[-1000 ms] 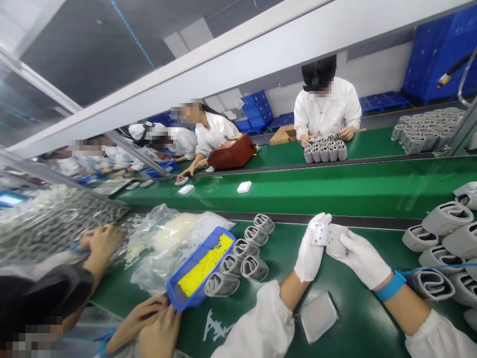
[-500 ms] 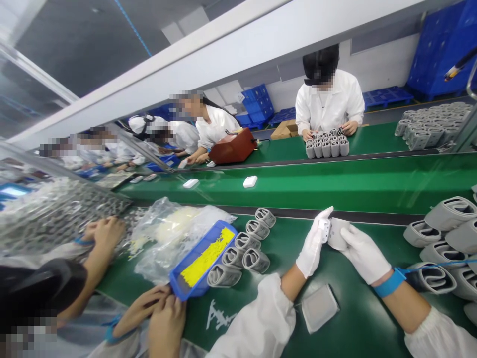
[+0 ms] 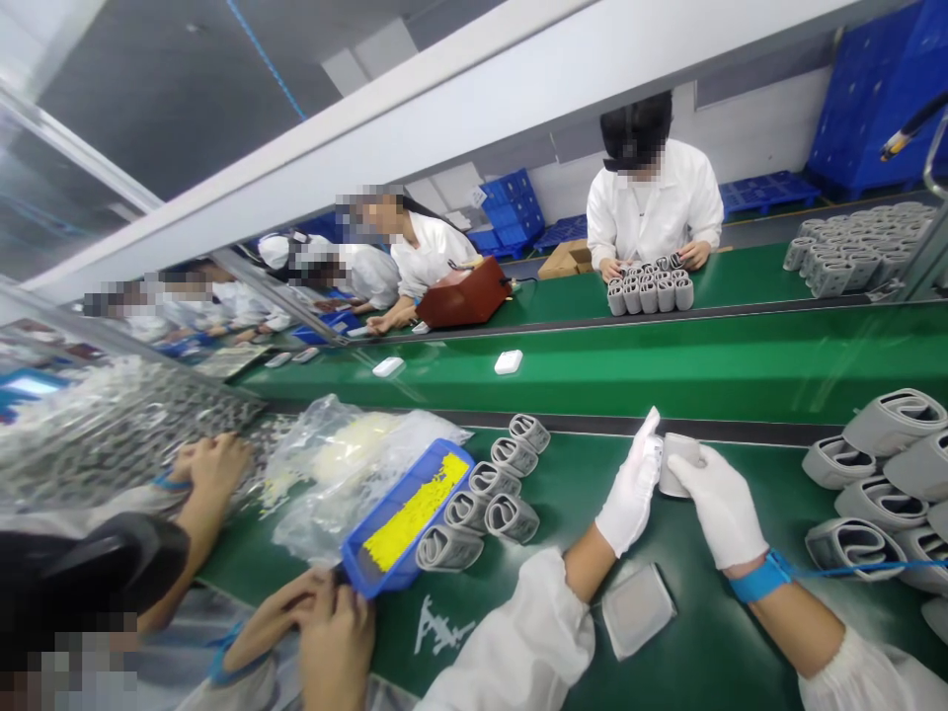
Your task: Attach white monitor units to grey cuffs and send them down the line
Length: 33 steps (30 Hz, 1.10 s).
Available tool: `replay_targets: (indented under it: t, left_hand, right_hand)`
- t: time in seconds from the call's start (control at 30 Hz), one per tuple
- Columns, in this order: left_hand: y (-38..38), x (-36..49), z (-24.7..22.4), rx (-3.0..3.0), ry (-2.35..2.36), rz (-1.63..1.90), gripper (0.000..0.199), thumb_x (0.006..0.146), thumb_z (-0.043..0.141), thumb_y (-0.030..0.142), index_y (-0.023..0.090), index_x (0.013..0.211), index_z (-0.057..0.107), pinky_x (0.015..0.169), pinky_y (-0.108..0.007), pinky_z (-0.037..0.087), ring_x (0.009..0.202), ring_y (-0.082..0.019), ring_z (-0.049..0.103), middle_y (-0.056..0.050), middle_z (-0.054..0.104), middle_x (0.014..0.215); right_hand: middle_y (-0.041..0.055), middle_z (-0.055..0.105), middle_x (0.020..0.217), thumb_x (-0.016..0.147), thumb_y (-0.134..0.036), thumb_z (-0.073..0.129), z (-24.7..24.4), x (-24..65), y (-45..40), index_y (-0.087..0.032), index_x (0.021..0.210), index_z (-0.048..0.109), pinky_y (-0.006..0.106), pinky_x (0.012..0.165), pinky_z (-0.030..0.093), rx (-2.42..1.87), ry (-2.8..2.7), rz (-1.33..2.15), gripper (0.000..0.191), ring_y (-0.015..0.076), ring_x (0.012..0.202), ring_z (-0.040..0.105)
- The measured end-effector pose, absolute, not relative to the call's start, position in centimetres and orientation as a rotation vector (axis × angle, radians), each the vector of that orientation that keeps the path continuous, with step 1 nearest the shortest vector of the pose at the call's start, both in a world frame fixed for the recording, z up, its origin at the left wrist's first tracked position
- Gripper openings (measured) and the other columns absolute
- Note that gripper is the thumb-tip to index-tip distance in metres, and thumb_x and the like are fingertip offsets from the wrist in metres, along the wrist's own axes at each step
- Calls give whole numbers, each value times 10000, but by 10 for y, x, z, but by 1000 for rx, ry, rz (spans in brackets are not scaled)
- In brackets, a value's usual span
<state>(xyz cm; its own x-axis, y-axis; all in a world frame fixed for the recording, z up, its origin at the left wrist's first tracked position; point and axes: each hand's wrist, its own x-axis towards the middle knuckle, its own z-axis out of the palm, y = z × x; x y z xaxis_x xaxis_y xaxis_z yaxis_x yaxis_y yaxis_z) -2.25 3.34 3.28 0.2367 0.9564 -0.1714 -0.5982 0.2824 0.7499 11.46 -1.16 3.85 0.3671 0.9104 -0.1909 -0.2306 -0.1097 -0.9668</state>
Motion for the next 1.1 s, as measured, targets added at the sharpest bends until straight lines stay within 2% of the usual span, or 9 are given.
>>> replay_targets:
  t: [0.17,0.27,0.37,0.43,0.57,0.7,0.8,0.93,1.1]
  left_hand:
    - [20,-51,60,657,679,1134,298,1061,637,404,258,1316,689,1026,-433,601,1215,-245,651,-118,635,1426]
    - [-2,-116,86,677,666,1134,335,1068,612,455,203,1266,709,1085,-486,572,1244,-266,665,-124,674,1379]
    - [-22,-220,96,692,647,1173,678,1145,196,497,209,858,739,1119,-636,490,1286,-351,686,-130,799,993]
    - [-30,-291,86,761,524,1259,674,1127,147,384,349,767,715,1216,-530,480,1259,-297,726,-73,777,725]
    - [-36,-361,64,727,468,1452,632,1083,144,263,469,996,736,1311,-372,376,1359,-191,673,-9,759,634]
    - [-27,-289,76,572,609,1421,536,1079,222,577,449,1109,741,1245,-545,449,1423,-314,620,-66,830,896]
    - [4,-175,74,615,650,1312,455,1020,457,669,402,1264,732,1165,-614,509,1384,-397,638,-108,823,1126]
    - [54,-63,50,897,619,846,427,914,769,508,262,1263,785,1124,-642,519,1292,-460,681,-167,813,1153]
    - [68,-51,33,1083,607,750,525,675,997,318,141,1140,831,1129,-571,515,1221,-453,709,-196,805,1164]
  right_hand:
    - [105,734,1280,745,-360,778,40,123,-11,-241,1279,771,528,1155,504,-1572,-1011,749,547,354,1236,676]
    - [100,673,1400,808,-352,752,32,124,-13,-270,1310,759,498,1215,463,-1504,-1180,671,509,335,1353,608]
    - [70,567,1557,876,-345,738,25,124,-17,-309,1322,753,465,1264,420,-1447,-1319,639,447,318,1463,526]
    - [62,514,1614,901,-321,723,23,124,-19,-314,1338,743,463,1284,397,-1432,-1374,627,438,316,1498,494]
    - [59,512,1621,903,-256,719,25,126,-19,-322,1360,730,461,1299,380,-1434,-1481,642,462,304,1501,500]
    - [51,511,1625,899,-237,742,27,126,-19,-348,1362,736,470,1306,371,-1446,-1585,650,476,298,1499,508]
    - [39,446,1686,881,-188,747,24,125,-21,-366,1352,748,496,1323,337,-1434,-1673,592,503,316,1545,451]
    - [20,398,1728,887,-145,726,18,122,-22,-395,1404,721,535,1338,300,-1385,-1770,520,575,337,1615,340]
    - [39,376,1750,886,-224,774,20,121,-25,-362,1404,730,581,1346,261,-1331,-1732,585,538,365,1651,259]
